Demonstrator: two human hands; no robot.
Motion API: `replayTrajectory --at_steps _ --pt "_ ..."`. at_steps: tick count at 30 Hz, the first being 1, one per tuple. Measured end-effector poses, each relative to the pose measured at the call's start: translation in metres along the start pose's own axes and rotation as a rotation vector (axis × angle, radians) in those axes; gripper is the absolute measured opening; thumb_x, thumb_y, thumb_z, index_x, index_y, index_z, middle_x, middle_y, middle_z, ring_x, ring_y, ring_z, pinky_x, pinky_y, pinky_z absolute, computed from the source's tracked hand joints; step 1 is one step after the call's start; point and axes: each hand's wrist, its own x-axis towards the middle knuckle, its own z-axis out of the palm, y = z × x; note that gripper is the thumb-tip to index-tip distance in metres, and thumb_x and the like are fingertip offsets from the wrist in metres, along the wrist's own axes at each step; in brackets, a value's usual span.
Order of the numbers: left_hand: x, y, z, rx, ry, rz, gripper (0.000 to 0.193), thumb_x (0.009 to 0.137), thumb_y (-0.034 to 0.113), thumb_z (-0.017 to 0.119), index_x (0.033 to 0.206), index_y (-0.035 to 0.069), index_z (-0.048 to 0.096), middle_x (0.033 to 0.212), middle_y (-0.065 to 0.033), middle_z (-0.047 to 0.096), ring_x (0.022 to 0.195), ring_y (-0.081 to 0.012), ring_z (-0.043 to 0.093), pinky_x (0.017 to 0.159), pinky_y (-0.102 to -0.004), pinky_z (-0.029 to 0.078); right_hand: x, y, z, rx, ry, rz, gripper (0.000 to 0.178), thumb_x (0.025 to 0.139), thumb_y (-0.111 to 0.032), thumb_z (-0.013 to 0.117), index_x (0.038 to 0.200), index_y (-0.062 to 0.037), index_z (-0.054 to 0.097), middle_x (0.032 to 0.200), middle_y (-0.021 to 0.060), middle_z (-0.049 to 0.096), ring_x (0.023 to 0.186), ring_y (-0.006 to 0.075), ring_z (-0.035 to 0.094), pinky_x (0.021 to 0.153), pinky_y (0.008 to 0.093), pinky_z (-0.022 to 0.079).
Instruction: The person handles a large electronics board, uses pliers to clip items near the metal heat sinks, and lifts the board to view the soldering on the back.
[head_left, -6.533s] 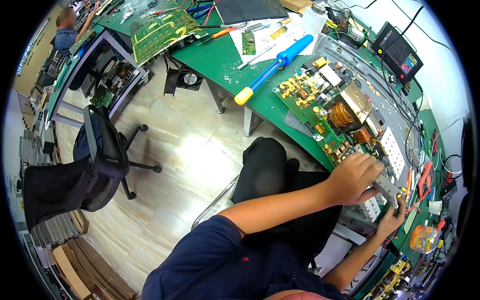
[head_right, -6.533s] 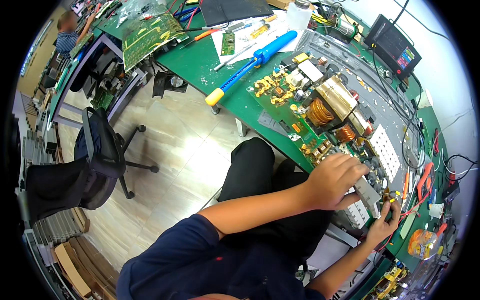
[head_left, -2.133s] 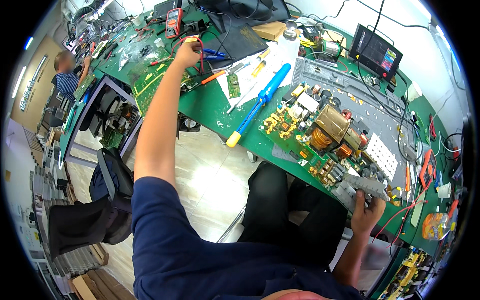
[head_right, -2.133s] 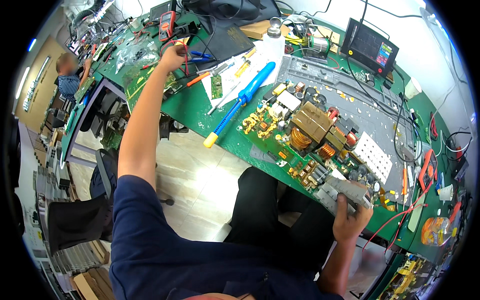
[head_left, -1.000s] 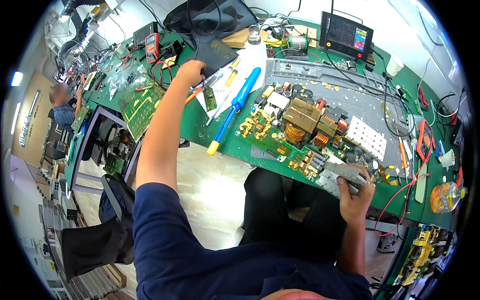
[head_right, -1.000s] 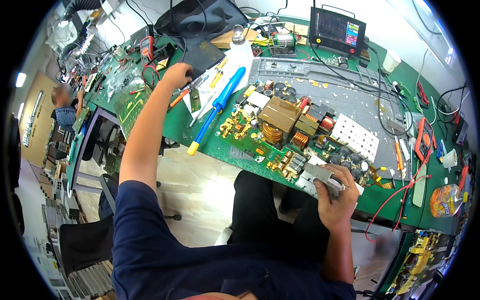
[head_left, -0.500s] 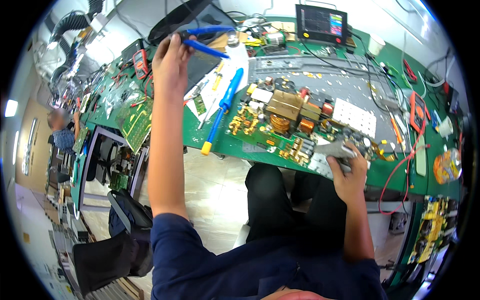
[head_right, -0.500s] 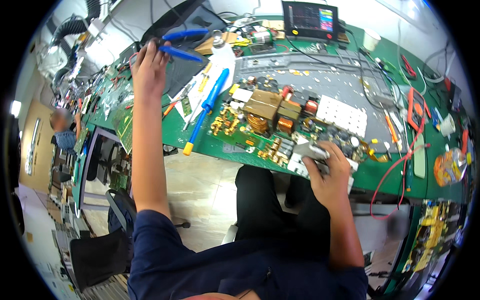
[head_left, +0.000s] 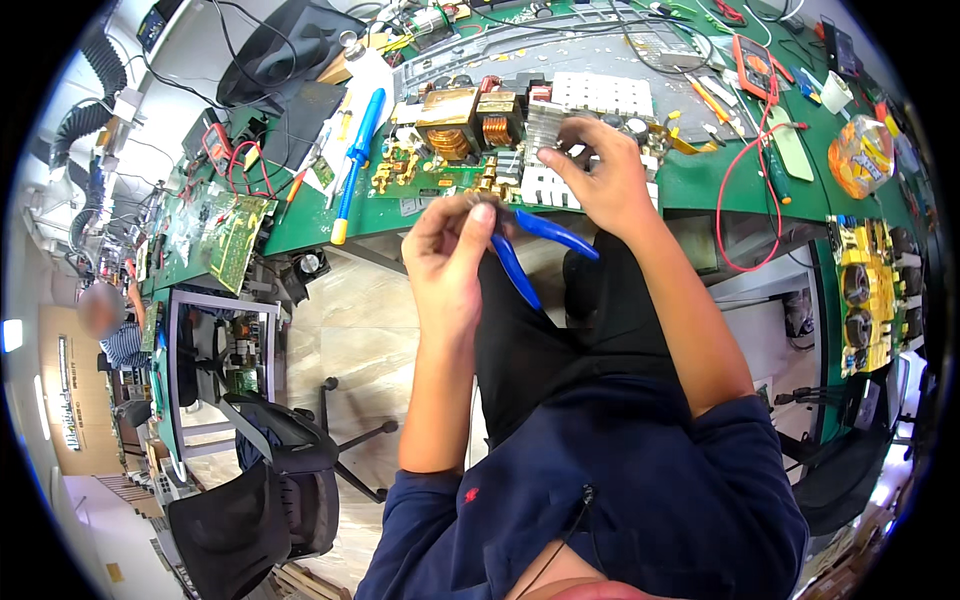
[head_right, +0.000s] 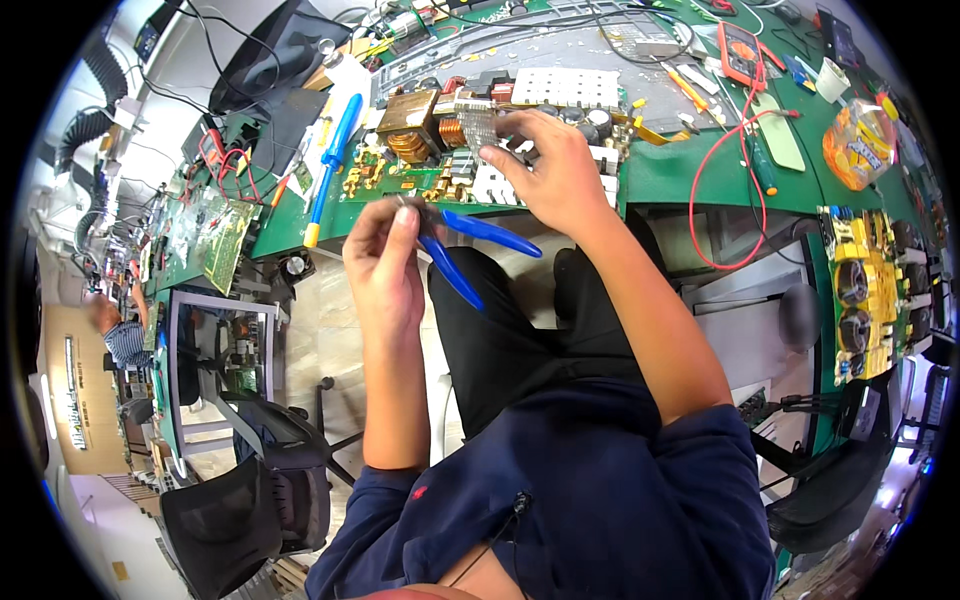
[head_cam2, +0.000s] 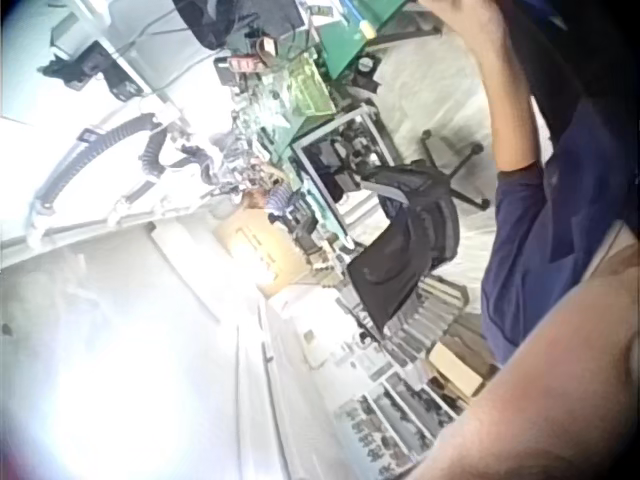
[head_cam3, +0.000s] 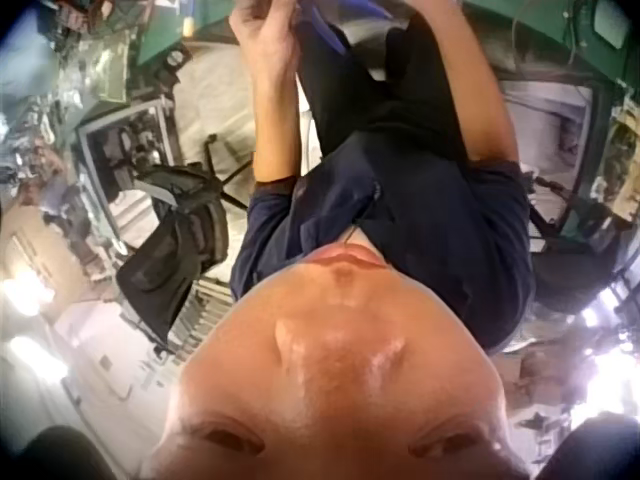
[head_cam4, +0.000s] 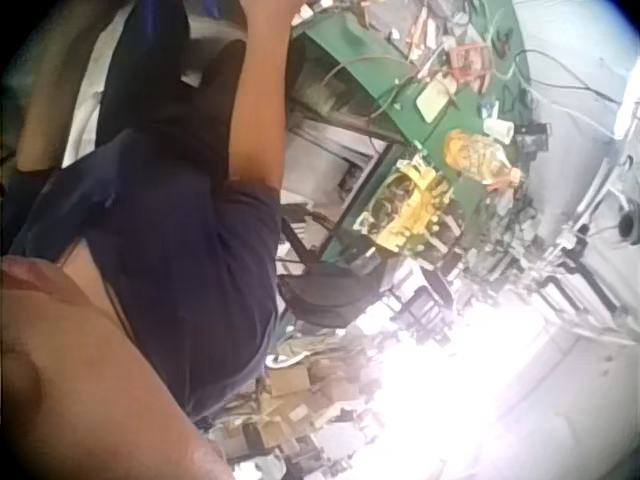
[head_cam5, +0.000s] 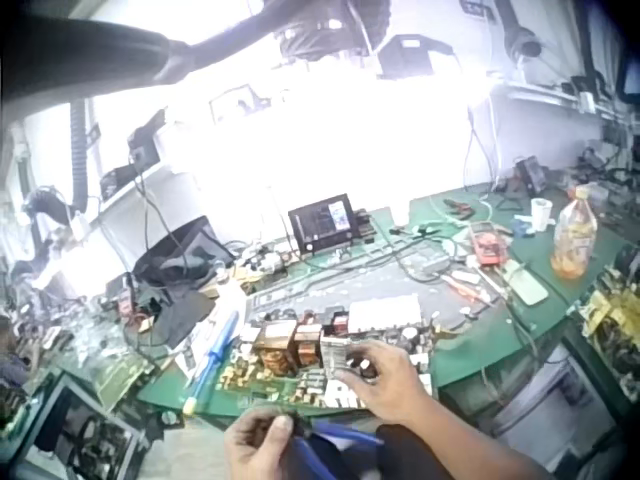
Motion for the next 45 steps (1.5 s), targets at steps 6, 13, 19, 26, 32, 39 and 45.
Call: replayTrajectory --at_steps 6,13,19,26,32,39,45 --pt "0.042 -0.017 0.026 0.295 -0.141 0.29 0.017 0.089 0.013 0.073 0.098 -0.001 0.072 0.131 -0.0162 0.058 0.113 -0.0205 0.057 0.092 -0.0323 0.047 0.001 0.007 -0.004 -0.005 0.011 0.015 0.031 0.082 -0.026 0.079 0.1 -0.0018 0.073 0.101 0.0147 0.071 0.094 0.032 0.068 0.085 0.0379 0.053" --pt "0.074 -0.041 0.041 0.159 -0.356 0.164 0.018 0.089 0.015 0.074 0.093 -0.002 0.073 0.12 -0.0167 0.065 0.118 -0.0212 0.055 0.118 -0.0423 0.017 0.001 0.006 -0.004 0.166 0.028 0.054 0.029 0.078 -0.008 0.078 0.106 -0.0005 0.073 0.095 0.017 0.072 0.083 0.0257 0.071 0.081 0.035 0.055" --pt "0.081 -0.053 0.042 0.023 -0.324 0.19 0.014 0.091 0.01 0.073 0.095 -0.003 0.071 0.1 -0.0059 0.064 0.092 -0.0107 0.057 0.095 -0.0301 0.042 0.0 0.014 -0.016 0.569 0.083 0.153 0.027 0.094 -0.021 0.07 0.108 0.0012 0.072 0.095 0.0099 0.075 0.085 0.0147 0.069 0.082 0.0297 0.055" --pt "0.085 -0.062 0.033 -0.083 -0.274 0.128 0.014 0.095 0.012 0.069 0.101 -0.001 0.069 0.099 -0.01 0.07 0.091 -0.0171 0.064 0.082 -0.0308 0.051 -0.034 -0.021 -0.024 0.256 -0.146 0.134 0.036 0.093 -0.032 0.071 0.1 0.0028 0.066 0.085 0.0033 0.065 0.078 0.0088 0.057 0.073 0.0277 0.049" --pt "0.092 -0.059 0.033 -0.271 -0.325 0.139 0.014 0.096 0.009 0.064 0.106 0.0 0.068 0.109 -0.012 0.068 0.098 -0.0196 0.064 0.089 -0.0337 0.05 -0.031 -0.016 -0.015 0.597 -0.089 0.258 0.031 0.095 -0.027 0.066 0.099 0.0039 0.063 0.079 0.0056 0.064 0.072 0.0123 0.057 0.068 0.0311 0.05" --pt "0.092 -0.065 0.024 0.011 -0.202 0.328 0.018 0.089 -0.008 0.062 0.104 0.0 0.058 0.116 -0.0142 0.065 0.107 -0.0198 0.064 0.092 -0.0296 0.05 -0.041 -0.019 -0.068 0.711 -0.01 0.346 0.044 0.105 -0.041 0.05 0.124 -0.0015 0.047 0.111 0.0112 0.064 0.105 0.0215 0.068 0.089 0.038 0.055" --pt "0.089 -0.079 0.016 0.136 -0.114 0.57 0.048 0.091 -0.008 0.064 0.12 0.01 0.03 0.137 -0.0305 0.05 0.119 -0.0311 0.062 0.102 -0.0405 0.05 -0.049 -0.021 -0.08 0.593 0.064 0.269 0.042 0.108 -0.041 0.037 0.127 -0.0035 0.04 0.116 0.0137 0.06 0.104 0.0219 0.066 0.093 0.0372 0.051"
